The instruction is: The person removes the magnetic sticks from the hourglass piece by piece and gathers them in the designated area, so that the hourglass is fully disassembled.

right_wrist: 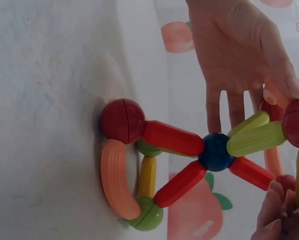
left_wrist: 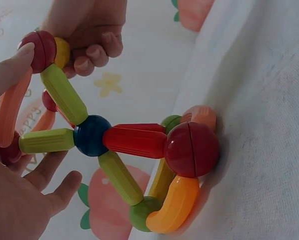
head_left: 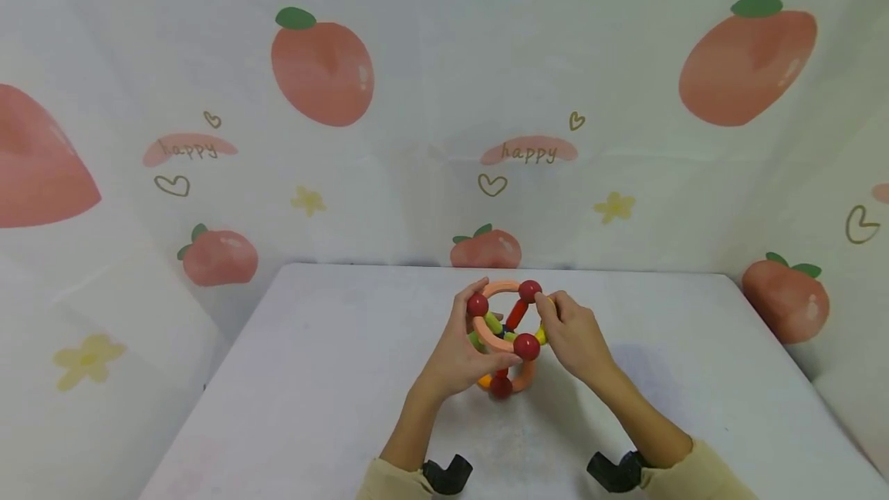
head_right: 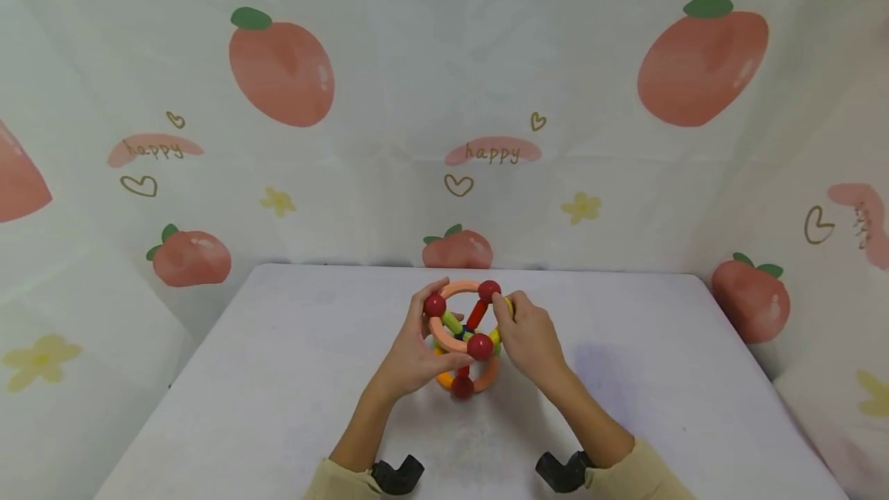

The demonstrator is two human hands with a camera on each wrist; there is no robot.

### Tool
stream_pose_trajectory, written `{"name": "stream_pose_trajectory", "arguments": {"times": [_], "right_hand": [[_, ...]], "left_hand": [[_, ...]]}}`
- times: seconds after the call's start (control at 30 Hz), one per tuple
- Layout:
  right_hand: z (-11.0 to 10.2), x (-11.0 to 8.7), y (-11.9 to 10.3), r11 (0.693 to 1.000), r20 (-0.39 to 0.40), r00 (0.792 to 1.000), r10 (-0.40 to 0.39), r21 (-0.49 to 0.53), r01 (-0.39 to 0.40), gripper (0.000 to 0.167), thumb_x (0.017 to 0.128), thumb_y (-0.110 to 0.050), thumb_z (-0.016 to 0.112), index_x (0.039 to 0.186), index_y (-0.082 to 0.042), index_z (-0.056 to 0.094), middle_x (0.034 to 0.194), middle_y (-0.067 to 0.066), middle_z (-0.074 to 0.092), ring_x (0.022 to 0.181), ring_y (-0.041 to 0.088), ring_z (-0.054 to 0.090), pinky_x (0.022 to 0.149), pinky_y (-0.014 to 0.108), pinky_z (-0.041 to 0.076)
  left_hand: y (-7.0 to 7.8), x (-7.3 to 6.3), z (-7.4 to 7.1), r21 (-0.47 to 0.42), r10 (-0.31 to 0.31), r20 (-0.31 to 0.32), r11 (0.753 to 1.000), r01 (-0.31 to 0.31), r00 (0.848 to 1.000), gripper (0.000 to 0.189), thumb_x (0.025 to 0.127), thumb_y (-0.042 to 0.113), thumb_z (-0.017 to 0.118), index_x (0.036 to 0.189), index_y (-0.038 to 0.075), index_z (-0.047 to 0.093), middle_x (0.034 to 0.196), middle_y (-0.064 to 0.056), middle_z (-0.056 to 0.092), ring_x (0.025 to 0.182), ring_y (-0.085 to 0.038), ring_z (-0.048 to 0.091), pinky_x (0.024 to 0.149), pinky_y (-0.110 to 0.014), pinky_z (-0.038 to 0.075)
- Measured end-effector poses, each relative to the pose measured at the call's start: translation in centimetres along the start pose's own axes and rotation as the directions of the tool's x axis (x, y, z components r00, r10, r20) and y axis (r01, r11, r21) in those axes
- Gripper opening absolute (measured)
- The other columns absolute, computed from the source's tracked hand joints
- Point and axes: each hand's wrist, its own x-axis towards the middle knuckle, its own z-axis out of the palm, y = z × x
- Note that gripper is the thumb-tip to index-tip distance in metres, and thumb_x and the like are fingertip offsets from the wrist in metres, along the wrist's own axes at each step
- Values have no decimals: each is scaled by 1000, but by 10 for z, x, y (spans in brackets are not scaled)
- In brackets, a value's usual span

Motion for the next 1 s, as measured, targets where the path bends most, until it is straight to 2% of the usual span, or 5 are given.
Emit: {"name": "stream_pose_trajectory", "arguments": {"times": [0.27,0.4,0.67,0.83,1.0], "right_hand": [[-11,-13,0,960,106,994,-25,279,-6,44,103,-43,58,128,-9,49,94,14,72,71,24,64,65,27,58],[-16,-20,1,957,160,983,-89,288,40,50,98,-33,69,137,-10,48,104,13,72,80,20,64,73,28,59],[-14,-29,-4,975,90,979,-183,145,169,49,97,-27,71,138,-11,50,91,9,63,77,17,58,66,24,57],[-26,-28,0,971,13,972,-237,24,236,38,101,-25,65,134,-9,55,95,7,65,81,15,60,66,20,55],[-56,-23,29,946,-98,951,-293,-175,274,31,102,-19,63,125,1,66,99,13,59,79,13,59,61,19,50]], "left_hand": [[-2,1,1,-12,10,-2,1000,-10,1000,102,80,27,88,153,46,21,148,4,45,134,-30,54,97,-32,59],[-3,2,1,-6,15,-10,1000,-15,1000,102,79,26,89,153,45,21,147,4,46,133,-25,55,96,-33,60],[-3,0,1,-1,31,-7,1000,-31,999,104,80,25,88,158,30,19,150,1,43,134,-30,55,97,-31,59],[-3,0,1,-16,15,-7,1000,-15,1000,102,79,25,88,154,42,21,147,4,46,135,-29,54,99,-32,58],[-4,1,0,-36,-1,4,999,1,1000,102,79,26,89,152,47,21,143,5,49,135,-29,53,99,-32,58]]}}
